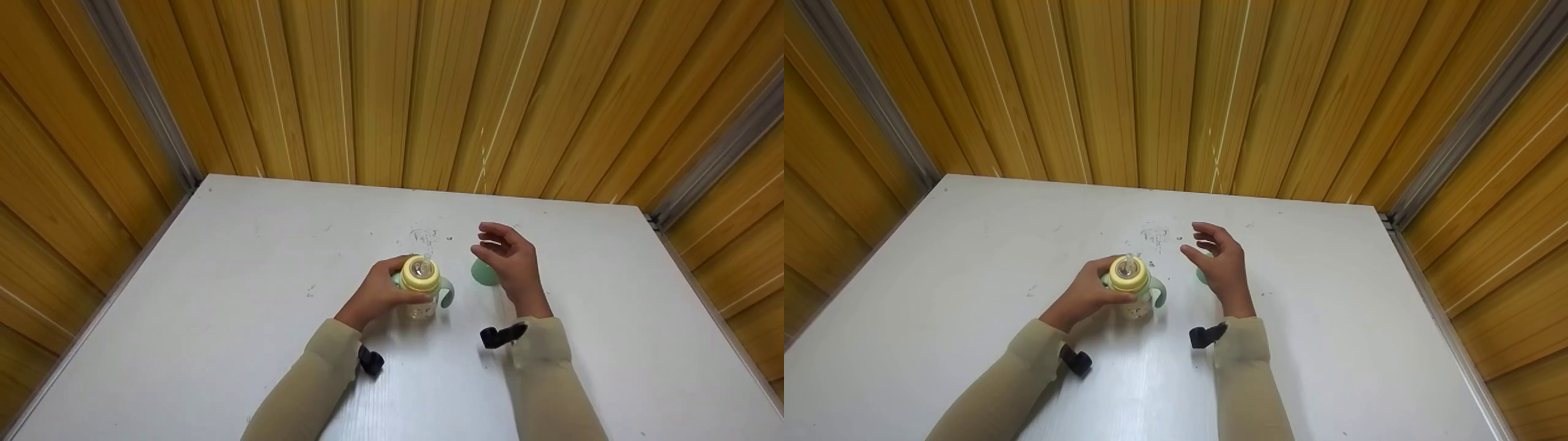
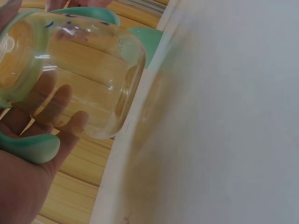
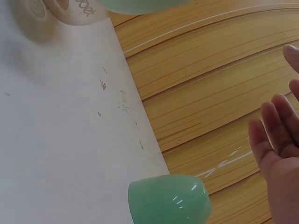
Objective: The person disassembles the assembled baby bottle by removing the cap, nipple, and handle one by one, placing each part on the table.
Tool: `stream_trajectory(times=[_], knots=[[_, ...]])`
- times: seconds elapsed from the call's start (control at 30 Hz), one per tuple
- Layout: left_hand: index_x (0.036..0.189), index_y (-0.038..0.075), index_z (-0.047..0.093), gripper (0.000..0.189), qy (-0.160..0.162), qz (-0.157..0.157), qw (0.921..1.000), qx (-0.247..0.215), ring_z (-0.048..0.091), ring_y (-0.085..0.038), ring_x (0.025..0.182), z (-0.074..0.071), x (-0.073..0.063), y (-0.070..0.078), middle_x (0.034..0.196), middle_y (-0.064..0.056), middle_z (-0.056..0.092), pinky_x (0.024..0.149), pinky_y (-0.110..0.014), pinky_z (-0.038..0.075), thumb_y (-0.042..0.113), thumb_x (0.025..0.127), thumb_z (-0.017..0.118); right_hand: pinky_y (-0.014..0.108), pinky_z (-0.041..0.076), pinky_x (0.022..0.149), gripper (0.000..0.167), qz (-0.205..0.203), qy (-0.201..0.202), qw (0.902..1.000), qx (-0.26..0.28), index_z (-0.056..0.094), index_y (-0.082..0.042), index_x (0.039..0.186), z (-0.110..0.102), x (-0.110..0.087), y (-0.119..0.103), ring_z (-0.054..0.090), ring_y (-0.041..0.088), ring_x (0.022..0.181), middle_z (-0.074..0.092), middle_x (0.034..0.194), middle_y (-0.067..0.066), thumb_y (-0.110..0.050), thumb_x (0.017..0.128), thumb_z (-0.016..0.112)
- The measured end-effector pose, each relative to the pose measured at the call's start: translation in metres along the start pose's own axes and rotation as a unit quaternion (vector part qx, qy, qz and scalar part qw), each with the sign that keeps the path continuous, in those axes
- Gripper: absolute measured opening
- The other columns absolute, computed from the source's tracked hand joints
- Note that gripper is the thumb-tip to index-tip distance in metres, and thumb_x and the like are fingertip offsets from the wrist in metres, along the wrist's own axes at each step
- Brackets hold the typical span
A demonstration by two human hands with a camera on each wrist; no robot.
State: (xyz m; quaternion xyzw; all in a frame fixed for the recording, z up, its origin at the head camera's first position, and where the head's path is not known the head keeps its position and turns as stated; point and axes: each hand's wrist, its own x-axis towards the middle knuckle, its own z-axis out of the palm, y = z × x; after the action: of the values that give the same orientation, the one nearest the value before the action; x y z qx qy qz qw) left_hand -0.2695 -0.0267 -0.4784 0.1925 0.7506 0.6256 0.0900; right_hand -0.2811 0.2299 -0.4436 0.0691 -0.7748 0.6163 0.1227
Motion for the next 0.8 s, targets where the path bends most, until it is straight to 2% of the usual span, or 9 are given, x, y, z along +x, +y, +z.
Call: stream_trajectory(times=[0.23,0.37,0.57,0.8], knots=[[0.128,0.026,0.062,0.069,-0.001,0.014,0.9999,-0.005,0.057,-0.013,0.116,0.000,-0.001,0.001,0.122,0.010,0.065,0.108,-0.046,0.039,0.025,0.065,0.090,0.019,0.050,0.093,0.056,-0.021,-0.033,0.9992,0.001,0.057,-0.013,0.130,0.002,-0.002,-0.006,0.056,0.020,0.116,0.058,0.127,0.006,-0.019,0.080,0.080],[0.128,0.027,0.061,0.071,0.003,0.006,1.0000,-0.006,0.057,-0.013,0.116,-0.001,-0.001,0.001,0.122,0.010,0.064,0.108,-0.046,0.039,0.030,0.064,0.090,0.020,0.049,0.096,0.057,-0.025,-0.049,0.9985,-0.002,0.056,-0.013,0.132,0.004,-0.003,-0.010,0.055,0.020,0.117,0.056,0.131,0.011,-0.017,0.080,0.079],[0.127,0.028,0.061,0.070,0.004,0.006,1.0000,-0.006,0.057,-0.014,0.116,-0.001,-0.001,0.002,0.122,0.010,0.064,0.108,-0.046,0.039,0.031,0.064,0.090,0.027,0.048,0.100,0.059,-0.034,-0.067,0.9972,-0.001,0.055,-0.011,0.132,0.005,-0.005,-0.018,0.055,0.020,0.118,0.057,0.131,0.009,-0.017,0.080,0.080],[0.126,0.030,0.062,0.068,0.010,0.000,0.9999,-0.009,0.057,-0.013,0.115,-0.001,0.000,0.003,0.122,0.011,0.065,0.108,-0.045,0.039,0.029,0.064,0.090,0.025,0.049,0.098,0.059,-0.059,-0.077,0.9952,0.004,0.056,-0.008,0.131,0.006,-0.006,-0.023,0.056,0.021,0.116,0.057,0.130,0.010,-0.014,0.078,0.081]])
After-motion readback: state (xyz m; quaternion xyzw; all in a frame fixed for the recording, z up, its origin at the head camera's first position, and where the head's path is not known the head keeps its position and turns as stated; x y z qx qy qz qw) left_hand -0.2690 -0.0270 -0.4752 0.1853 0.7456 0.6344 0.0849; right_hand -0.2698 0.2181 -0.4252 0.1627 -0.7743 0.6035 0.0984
